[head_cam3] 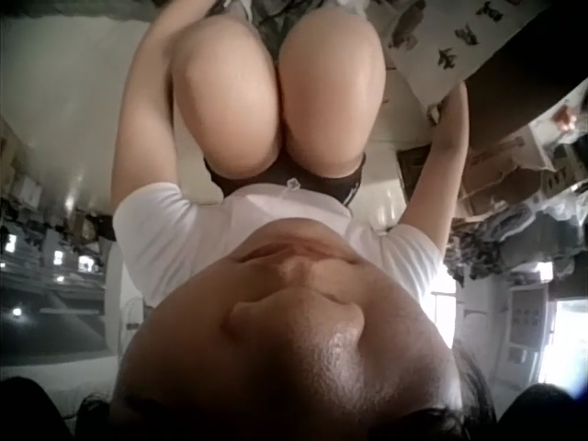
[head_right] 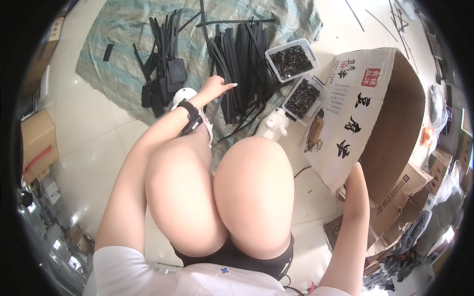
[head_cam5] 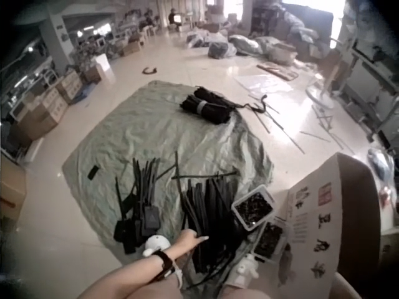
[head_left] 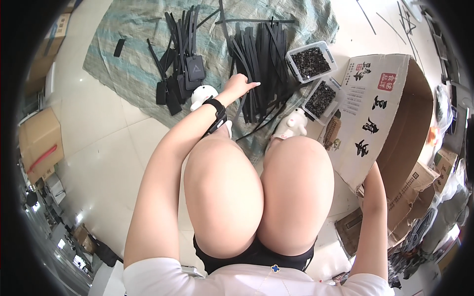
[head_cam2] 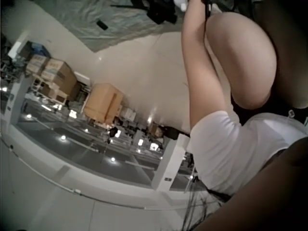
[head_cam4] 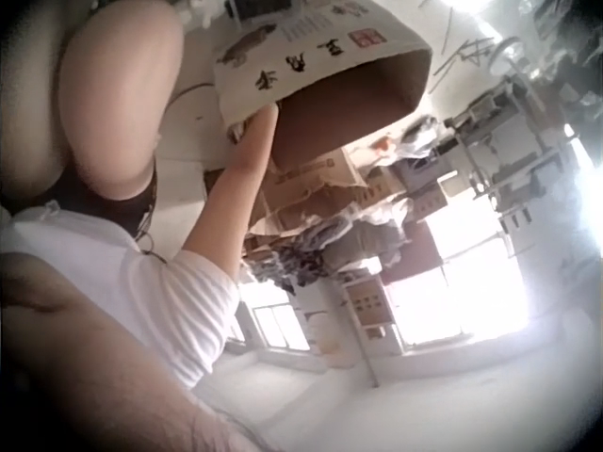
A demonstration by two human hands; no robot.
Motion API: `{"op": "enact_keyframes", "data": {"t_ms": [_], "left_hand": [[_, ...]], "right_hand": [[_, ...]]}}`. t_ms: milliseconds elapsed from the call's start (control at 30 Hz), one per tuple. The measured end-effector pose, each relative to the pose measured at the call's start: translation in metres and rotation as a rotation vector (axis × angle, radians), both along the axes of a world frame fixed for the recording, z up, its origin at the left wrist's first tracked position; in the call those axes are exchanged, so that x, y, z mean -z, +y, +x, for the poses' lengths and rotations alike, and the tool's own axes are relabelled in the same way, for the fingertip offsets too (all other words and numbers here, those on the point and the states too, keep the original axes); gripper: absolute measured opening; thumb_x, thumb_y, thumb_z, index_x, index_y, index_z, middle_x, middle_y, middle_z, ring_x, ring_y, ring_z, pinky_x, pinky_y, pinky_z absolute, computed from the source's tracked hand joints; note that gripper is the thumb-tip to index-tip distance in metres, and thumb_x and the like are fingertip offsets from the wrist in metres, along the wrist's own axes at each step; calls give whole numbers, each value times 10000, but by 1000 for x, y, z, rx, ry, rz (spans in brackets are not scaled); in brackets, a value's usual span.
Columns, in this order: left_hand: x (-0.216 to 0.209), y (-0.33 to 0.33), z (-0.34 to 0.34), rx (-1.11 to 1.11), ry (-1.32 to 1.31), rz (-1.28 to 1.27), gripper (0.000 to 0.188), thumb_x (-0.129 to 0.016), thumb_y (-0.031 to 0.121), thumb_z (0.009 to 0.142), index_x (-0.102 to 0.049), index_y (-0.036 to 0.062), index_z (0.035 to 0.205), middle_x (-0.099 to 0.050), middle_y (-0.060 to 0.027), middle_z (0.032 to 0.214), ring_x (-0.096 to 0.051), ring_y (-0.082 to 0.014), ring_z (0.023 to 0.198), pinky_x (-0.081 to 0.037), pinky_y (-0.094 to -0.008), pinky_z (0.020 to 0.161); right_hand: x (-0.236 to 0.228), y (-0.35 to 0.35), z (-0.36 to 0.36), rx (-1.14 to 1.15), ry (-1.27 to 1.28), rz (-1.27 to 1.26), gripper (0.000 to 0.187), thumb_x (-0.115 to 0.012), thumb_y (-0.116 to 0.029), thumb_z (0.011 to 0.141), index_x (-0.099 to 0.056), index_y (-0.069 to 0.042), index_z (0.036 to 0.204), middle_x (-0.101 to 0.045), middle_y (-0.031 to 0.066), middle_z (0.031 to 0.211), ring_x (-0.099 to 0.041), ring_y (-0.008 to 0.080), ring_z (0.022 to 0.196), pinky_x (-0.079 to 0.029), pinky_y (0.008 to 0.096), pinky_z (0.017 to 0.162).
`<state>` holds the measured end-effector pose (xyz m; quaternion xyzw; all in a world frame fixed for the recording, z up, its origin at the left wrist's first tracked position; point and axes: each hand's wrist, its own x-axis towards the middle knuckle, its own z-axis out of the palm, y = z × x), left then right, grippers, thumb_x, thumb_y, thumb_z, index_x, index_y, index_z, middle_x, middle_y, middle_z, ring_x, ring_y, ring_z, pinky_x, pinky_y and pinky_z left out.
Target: Assembling black plastic strap components by inserting fasteners and connecting pieces while sitting on the floor.
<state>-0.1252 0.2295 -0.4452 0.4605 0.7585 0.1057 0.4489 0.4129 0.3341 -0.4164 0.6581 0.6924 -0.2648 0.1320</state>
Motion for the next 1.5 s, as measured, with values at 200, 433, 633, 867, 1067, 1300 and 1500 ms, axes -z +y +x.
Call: {"op": "enact_keyframes", "data": {"t_ms": [200,433,633,867,1067,1300,1500], "left_hand": [[-61,1,-28,-105,-114,148,620,-552,544,796,-496,1,501,-471,-69,425,-513,-171,380,-415,-293,421],[-201,-27,-65,-190,-356,389,313,-412,240,937,-523,32,731,-489,10,580,-420,-44,437,-364,-184,418],[-383,-107,-22,-177,-492,587,332,-379,265,956,-521,28,773,-495,15,622,-442,-40,511,-371,-176,468],[-426,-210,48,-75,-577,608,238,-440,177,935,-541,-19,845,-533,-41,645,-522,-90,551,-416,-222,506],[-425,-234,115,-21,-745,553,227,-471,163,922,-547,-23,1028,-588,-76,839,-559,-125,731,-453,-260,678],[-437,-203,59,-313,-688,781,653,-393,556,873,-469,-16,1178,-589,-78,984,-571,-146,863,-441,-275,788],[-455,-103,34,-357,-514,806,327,-534,307,886,-571,-18,896,-559,-25,784,-479,-32,716,-402,-196,593]], "right_hand": [[-76,19,2,-46,156,131,344,-589,-287,770,-612,17,929,-611,233,824,-592,381,782,-467,397,660],[-282,-45,-78,208,157,782,277,-514,-228,885,-591,26,964,-628,164,792,-596,250,686,-448,328,634],[-397,-149,-199,517,1172,364,243,-459,-161,922,-545,44,1019,-611,73,879,-562,101,732,-451,234,688],[-420,-209,-310,-35,1573,-547,261,-489,-125,904,-520,43,1101,-554,56,1088,-496,129,1030,-391,286,897],[-442,-201,-332,-161,1580,-660,250,-481,-104,913,-516,61,1098,-581,61,1009,-532,100,932,-443,252,828],[-470,-167,-338,-163,1417,-516,238,-519,-144,899,-558,65,1004,-610,38,836,-543,53,641,-470,197,565],[-424,-123,-361,-329,1247,-340,267,-574,-221,857,-592,43,883,-551,-11,669,-486,42,556,-404,190,506]]}}
